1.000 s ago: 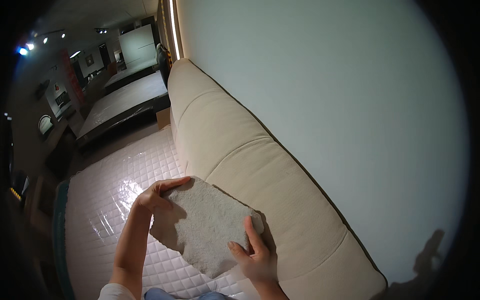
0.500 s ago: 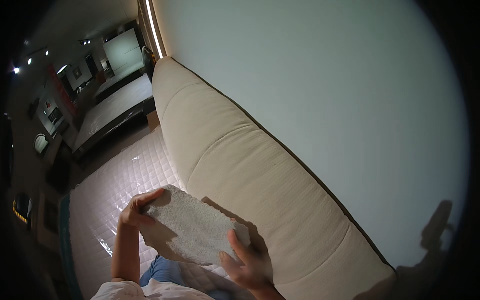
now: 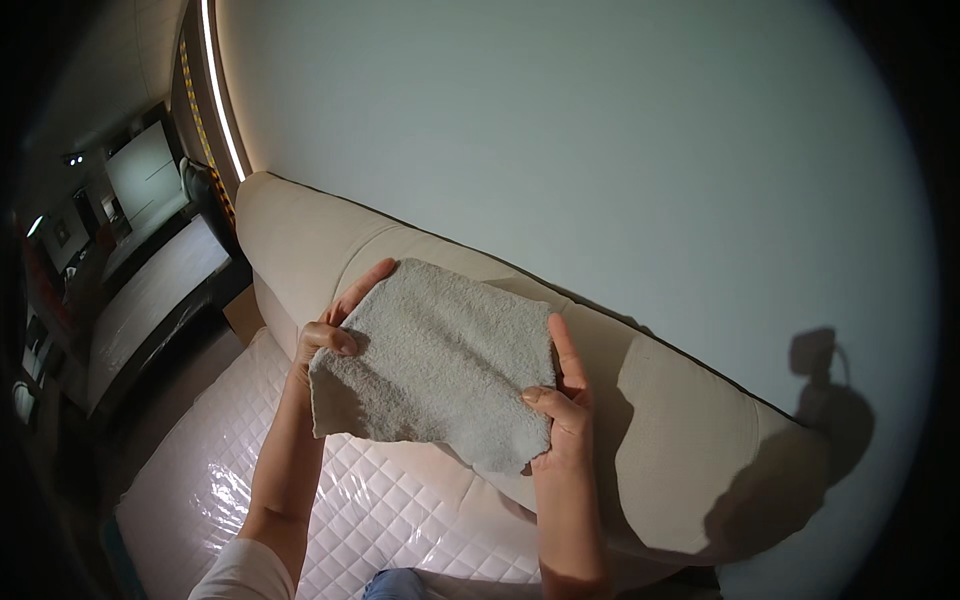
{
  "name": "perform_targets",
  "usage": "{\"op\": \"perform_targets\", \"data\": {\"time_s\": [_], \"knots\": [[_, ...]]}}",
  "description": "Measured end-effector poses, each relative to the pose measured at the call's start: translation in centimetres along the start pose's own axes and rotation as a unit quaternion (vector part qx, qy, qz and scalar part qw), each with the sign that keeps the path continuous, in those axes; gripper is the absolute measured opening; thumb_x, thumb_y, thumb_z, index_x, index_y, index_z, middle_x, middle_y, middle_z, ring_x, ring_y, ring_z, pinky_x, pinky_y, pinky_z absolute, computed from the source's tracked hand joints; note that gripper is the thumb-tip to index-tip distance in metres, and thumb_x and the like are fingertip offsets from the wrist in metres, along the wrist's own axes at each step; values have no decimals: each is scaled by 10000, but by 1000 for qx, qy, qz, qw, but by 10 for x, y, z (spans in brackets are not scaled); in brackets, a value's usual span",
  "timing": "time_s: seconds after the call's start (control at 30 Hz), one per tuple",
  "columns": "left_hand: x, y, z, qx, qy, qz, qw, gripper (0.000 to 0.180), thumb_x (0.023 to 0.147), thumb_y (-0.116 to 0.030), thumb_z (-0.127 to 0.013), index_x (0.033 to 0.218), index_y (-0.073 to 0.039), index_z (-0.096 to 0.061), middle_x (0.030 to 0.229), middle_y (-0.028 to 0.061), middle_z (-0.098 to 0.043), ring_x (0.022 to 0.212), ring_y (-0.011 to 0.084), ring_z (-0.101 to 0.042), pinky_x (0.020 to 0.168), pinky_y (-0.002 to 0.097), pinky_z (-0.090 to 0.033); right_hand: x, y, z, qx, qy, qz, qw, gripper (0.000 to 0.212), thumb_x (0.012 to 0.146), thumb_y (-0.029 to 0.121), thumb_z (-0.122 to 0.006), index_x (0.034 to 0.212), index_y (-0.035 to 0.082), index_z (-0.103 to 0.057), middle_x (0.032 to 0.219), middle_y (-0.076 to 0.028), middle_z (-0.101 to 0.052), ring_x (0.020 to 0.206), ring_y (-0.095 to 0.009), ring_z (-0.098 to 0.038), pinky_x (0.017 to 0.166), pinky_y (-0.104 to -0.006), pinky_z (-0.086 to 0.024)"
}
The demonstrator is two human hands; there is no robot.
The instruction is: The person wipes the surface of a beige upholstered headboard with a light-colored cloth. They move the cloth across different sections of the headboard, then place the cloth on a cardboard box beside the bed.
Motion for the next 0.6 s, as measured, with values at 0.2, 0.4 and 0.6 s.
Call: {"op": "perform_targets", "data": {"time_s": [0.2,0.4,0.6], "knots": [[-71,13,82,-44,16,51,998,1072,341,26,-509,1408,8,-413,1430,139,-448,1358,235,-380,1141,269,-183,-33,-59,-21,-163,35,-60,984,825,597,-96,-516,1410,1,-413,1387,-84,-488,846,-37,-557,696,-162,-424],[-49,-27,118,110,63,33,991,1064,345,19,-545,1402,16,-421,1447,112,-435,1364,211,-370,1137,259,-168,-20,-65,-43,-249,24,18,968,807,649,-143,-463,1437,-10,-347,1487,-50,-387,554,8,-365,517,-180,-340],[44,-45,86,-11,107,40,993,1008,399,106,-495,1400,49,-397,1404,134,-474,1207,194,-542,991,234,-405,36,-29,-45,-287,-54,135,947,835,601,-3,-486,1430,50,-402,1331,-33,-530,540,-15,-361,528,-164,-315]]}}
Point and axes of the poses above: each hand's wrist, its own x-axis towards the middle knuckle, its own z-axis out of the back of the hand, y = z × x, the point moved 7 cm from there along x, towards the middle knuckle
